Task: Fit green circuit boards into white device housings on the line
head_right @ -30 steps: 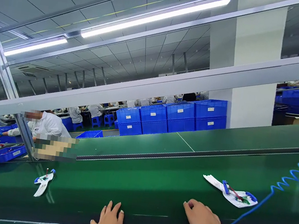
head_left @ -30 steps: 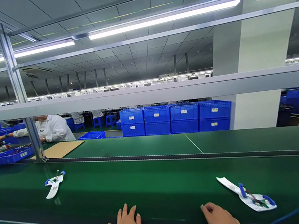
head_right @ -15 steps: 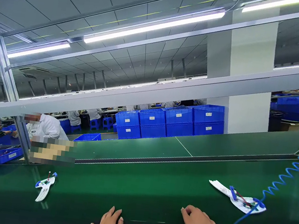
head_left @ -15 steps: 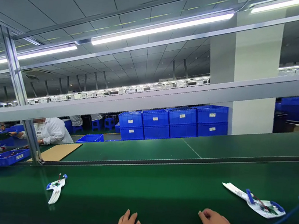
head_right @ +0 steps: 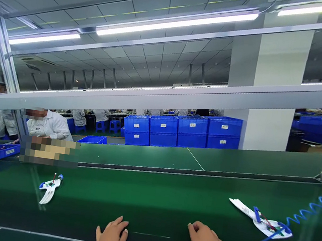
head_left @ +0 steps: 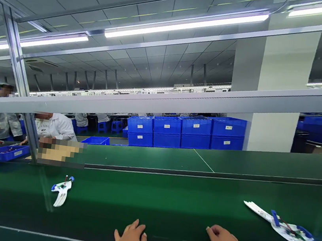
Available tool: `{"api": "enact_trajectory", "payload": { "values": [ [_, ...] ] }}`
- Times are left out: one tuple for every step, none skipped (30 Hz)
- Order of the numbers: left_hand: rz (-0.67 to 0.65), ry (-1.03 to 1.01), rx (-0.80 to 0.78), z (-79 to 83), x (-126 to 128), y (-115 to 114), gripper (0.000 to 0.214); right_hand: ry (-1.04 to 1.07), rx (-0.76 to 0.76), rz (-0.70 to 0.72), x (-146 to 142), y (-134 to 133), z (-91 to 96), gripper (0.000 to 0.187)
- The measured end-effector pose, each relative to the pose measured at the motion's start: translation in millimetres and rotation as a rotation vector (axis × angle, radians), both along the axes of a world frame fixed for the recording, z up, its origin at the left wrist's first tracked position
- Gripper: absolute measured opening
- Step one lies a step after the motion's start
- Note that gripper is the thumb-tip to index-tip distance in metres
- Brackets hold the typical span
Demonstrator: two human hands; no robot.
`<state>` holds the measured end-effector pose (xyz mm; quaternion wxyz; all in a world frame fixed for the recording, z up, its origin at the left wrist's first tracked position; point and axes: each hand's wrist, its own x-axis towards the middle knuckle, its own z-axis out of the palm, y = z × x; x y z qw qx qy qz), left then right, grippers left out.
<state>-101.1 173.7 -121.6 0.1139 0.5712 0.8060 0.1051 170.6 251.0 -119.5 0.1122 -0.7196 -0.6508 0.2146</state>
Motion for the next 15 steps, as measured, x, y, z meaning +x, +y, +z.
{"api": "enact_trajectory", "payload": {
  "values": [
    [-0.016,-0.015,0.007,-0.2,-0.3,-0.7,0.039,-0.007,-0.005,0.002,0.2,0.5,-1.0,0.038],
    [-0.032,-0.031,0.014,-0.4,-0.6,-1.3,0.038,-0.014,-0.01,0.002,0.3,1.1,-2.1,0.038],
    [-0.045,-0.048,0.022,-0.4,-0.9,-1.9,0.037,-0.02,-0.015,0.002,0.4,1.8,-3.2,0.039],
    [-0.055,-0.065,0.03,-0.3,-1.2,-2.5,0.036,-0.024,-0.02,0.002,0.6,2.5,-4.3,0.039],
    [-0.062,-0.082,0.039,0.1,-1.3,-3.1,0.035,-0.028,-0.024,0.002,0.8,3.1,-5.3,0.039],
    [-0.067,-0.099,0.049,0.7,-1.3,-3.7,0.034,-0.029,-0.028,0.003,1.0,3.7,-6.2,0.039],
    [-0.069,-0.117,0.058,1.5,-1.3,-4.4,0.033,-0.03,-0.031,0.005,1.2,4.2,-7.0,0.04],
    [-0.073,-0.136,0.068,2.2,-1.1,-5.3,0.031,-0.03,-0.032,0.006,1.4,4.6,-7.8,0.039],
    [-0.078,-0.157,0.077,2.8,-0.9,-6.2,0.028,-0.031,-0.033,0.005,1.6,4.9,-8.5,0.039],
    [-0.083,-0.179,0.084,3.0,-0.7,-7.2,0.026,-0.032,-0.034,0.003,1.8,5.3,-9.2,0.038],
    [-0.088,-0.203,0.09,2.7,-0.4,-8.0,0.023,-0.033,-0.035,0.001,2.1,5.6,-9.9,0.038],
    [-0.094,-0.229,0.098,1.9,0.1,-8.7,0.02,-0.035,-0.037,-0.002,2.4,5.9,-10.6,0.038],
    [-0.098,-0.256,0.107,1.0,0.7,-8.9,0.019,-0.035,-0.04,-0.005,3.0,6.4,-11.4,0.038],
    [-0.102,-0.285,0.119,0.3,1.4,-8.7,0.019,-0.034,-0.044,-0.007,3.7,7.0,-12.3,0.038],
    [-0.104,-0.316,0.133,0.6,2.1,-8.0,0.019,-0.031,-0.051,-0.009,4.5,7.7,-13.2,0.038]
  ]
}}
